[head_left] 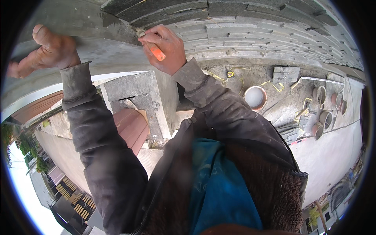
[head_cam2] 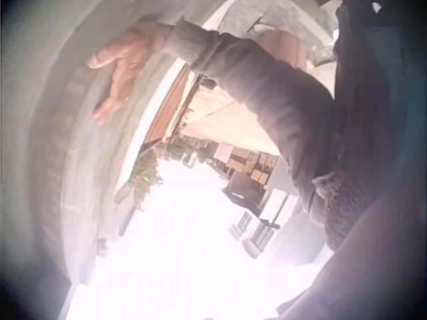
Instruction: The person uses a brush to apply a liquid grout or sealant between stone tiles on a curved wall, repeatedly dipping the brush into a bucket held in the other hand. Another worker is visible nearby also applying material to the wall.
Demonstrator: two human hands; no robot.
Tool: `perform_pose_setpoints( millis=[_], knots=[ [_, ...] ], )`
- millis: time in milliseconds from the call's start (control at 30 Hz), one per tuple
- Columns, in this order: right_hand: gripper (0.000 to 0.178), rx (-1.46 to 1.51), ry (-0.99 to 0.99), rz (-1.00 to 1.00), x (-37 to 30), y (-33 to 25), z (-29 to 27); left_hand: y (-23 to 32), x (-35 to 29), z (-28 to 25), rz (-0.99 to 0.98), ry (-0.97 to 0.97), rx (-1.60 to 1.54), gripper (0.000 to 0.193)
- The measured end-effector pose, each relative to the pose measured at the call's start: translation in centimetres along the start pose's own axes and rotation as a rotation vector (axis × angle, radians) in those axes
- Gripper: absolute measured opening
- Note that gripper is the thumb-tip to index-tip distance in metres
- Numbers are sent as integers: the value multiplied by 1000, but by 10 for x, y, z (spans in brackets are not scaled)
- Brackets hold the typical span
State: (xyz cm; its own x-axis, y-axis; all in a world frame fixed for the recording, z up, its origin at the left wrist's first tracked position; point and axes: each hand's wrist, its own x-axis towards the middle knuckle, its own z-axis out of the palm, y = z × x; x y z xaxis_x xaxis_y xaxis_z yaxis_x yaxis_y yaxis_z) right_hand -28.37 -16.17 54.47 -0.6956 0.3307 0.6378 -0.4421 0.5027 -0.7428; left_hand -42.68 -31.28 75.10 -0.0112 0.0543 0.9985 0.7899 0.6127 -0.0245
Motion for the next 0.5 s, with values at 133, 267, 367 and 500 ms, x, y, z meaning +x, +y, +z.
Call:
perform_pose_setpoints(
  millis=[133, 267, 367, 500],
  knots=[
    [21, -80, -103, 104, -14, 9, 0, -18, 0, -6, 46, -10, 133, 73],
    [22, 38, 47, 36, -19, 4, 6, -20, -2, -10, 75, -29, 221, 71],
    [23, -36, -51, 65, -19, 14, 8, -23, 1, -4, -14, 22, 52, 74],
    [23, -41, -46, 68, -18, 9, 8, -9, -2, -3, -88, 37, 19, 74]
  ],
)
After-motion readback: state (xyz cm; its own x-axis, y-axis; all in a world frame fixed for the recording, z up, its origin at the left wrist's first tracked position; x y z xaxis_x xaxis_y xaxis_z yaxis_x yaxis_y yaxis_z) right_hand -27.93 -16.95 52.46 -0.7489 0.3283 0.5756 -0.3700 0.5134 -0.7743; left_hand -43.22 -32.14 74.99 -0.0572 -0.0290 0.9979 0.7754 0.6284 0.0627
